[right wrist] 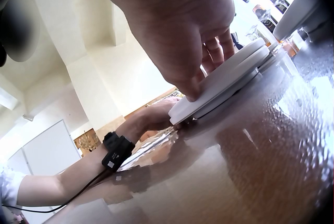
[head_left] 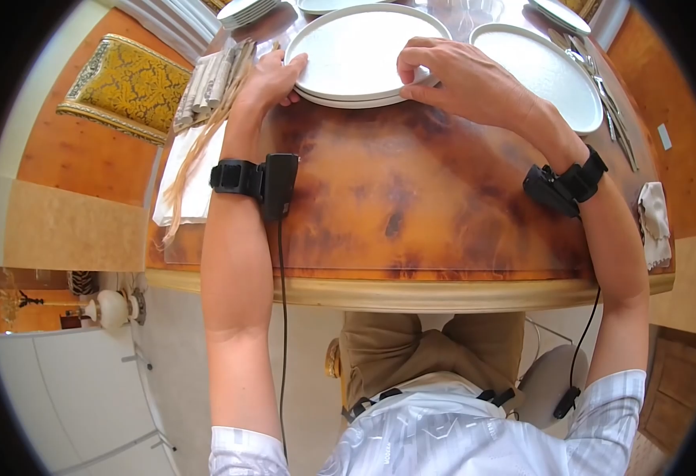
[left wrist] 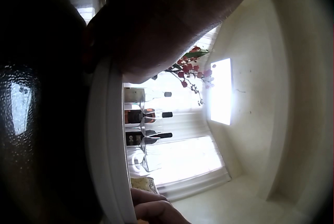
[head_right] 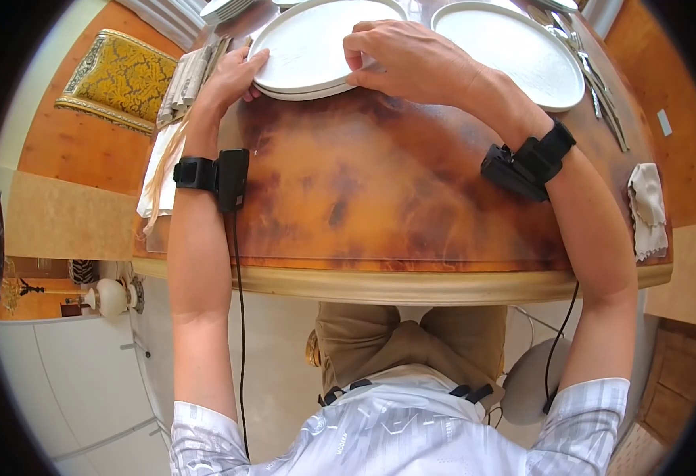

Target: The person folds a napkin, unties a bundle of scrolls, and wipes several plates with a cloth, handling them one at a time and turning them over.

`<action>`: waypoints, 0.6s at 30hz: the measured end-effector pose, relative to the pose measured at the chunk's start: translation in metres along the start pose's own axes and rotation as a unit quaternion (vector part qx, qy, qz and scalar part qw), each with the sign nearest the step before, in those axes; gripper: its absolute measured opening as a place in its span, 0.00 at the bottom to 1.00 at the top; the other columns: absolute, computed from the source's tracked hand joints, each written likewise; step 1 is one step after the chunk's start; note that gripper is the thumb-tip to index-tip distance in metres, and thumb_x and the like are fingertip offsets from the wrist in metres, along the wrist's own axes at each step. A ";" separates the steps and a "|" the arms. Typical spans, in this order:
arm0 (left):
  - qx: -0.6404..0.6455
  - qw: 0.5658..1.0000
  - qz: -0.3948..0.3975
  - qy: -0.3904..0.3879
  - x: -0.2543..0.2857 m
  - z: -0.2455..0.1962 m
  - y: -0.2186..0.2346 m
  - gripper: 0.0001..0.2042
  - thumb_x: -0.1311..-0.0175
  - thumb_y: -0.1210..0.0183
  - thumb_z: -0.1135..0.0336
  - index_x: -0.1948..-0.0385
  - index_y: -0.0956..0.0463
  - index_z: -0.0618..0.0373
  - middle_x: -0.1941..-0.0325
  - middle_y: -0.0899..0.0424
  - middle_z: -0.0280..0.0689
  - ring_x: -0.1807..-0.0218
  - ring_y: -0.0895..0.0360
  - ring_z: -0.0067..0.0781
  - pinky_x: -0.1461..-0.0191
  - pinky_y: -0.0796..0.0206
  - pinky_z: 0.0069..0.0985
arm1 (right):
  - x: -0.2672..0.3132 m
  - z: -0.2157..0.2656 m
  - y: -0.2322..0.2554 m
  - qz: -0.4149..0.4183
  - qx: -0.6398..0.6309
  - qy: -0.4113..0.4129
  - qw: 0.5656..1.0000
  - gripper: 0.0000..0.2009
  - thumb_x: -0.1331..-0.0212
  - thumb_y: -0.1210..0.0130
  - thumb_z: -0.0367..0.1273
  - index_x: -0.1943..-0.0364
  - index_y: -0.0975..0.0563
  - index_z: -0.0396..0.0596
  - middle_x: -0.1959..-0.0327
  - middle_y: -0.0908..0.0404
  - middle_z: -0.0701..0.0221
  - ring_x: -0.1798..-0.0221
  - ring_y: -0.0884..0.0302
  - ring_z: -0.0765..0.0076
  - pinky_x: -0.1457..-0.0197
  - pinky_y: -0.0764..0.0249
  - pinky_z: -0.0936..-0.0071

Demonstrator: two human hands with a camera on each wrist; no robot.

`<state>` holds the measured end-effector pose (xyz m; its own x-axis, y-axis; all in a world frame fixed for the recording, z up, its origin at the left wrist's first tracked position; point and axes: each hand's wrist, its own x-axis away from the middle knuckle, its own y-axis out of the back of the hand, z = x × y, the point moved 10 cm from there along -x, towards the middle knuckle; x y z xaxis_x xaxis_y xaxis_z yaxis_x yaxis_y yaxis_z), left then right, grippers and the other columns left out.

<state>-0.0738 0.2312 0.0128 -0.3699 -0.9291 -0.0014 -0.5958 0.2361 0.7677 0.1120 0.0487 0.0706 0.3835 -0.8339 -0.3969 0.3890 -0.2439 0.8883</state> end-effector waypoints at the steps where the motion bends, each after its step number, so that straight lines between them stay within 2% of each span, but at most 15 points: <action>1: 0.000 1.000 0.000 -0.001 0.000 0.000 0.000 0.24 0.25 0.45 0.49 0.48 0.21 0.66 0.64 0.12 0.40 0.74 0.16 0.28 0.72 0.23 0.28 | 0.000 0.000 0.000 0.000 0.001 -0.001 1.000 0.10 0.33 0.40 0.36 0.63 0.21 0.42 0.57 0.16 0.63 0.50 0.18 0.52 0.44 0.25 0.58; 18: -0.008 1.000 -0.004 0.002 0.000 -0.001 0.001 0.24 0.24 0.45 0.49 0.49 0.22 0.67 0.64 0.12 0.41 0.74 0.16 0.28 0.72 0.23 0.27 | -0.001 -0.001 0.000 0.003 0.009 -0.001 1.000 0.10 0.33 0.40 0.36 0.63 0.20 0.43 0.57 0.15 0.64 0.51 0.17 0.54 0.44 0.24 0.59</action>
<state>-0.0740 0.2310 0.0145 -0.3622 -0.9321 -0.0050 -0.5868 0.2239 0.7782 0.1120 0.0497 0.0705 0.3835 -0.8365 -0.3914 0.3715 -0.2483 0.8946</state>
